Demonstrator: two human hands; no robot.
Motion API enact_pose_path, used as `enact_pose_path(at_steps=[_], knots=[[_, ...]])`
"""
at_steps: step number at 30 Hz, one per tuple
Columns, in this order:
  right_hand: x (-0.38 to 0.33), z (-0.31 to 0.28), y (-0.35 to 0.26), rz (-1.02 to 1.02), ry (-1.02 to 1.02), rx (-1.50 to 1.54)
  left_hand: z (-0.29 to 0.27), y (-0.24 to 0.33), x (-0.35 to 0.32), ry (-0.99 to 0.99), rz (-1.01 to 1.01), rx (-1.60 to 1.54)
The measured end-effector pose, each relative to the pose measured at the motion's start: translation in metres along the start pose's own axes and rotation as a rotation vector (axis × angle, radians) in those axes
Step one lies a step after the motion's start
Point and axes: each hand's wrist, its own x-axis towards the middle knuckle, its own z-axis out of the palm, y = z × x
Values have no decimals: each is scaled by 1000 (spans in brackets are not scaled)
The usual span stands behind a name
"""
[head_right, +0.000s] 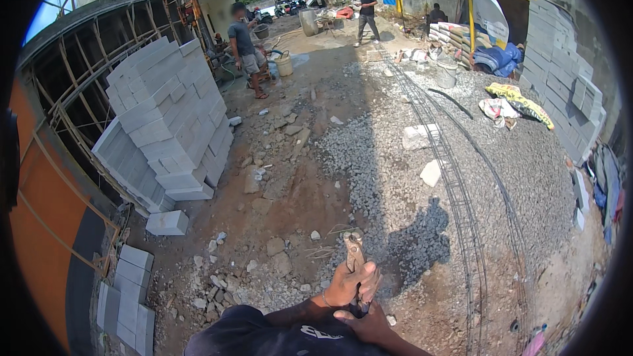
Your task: The person picks up tie wires from the ground and fastens the intersecting steel rebars of a reinforcement cage together using the wires and pliers.
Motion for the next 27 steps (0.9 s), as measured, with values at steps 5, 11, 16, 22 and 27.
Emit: enact_pose_path(at_steps=[5, 11, 16, 22, 27], knots=[[-4, 1, -14, 41, 5, -33, -2, 0, -6, 10, 50, 8], [8, 18, -29, -235, 88, 125, -10, 5, -2, 120, 91, 108], [24, 17, -11, 9, 20, 203, -25, 5, 9, 216, -18, 186], [20, -6, 41, -63, 318, -336, -47, -11, -28, 528, 500, 1134], [14, -10, 8, 8, 202, -365, -67, 61, -17, 515, 857, 1387]])
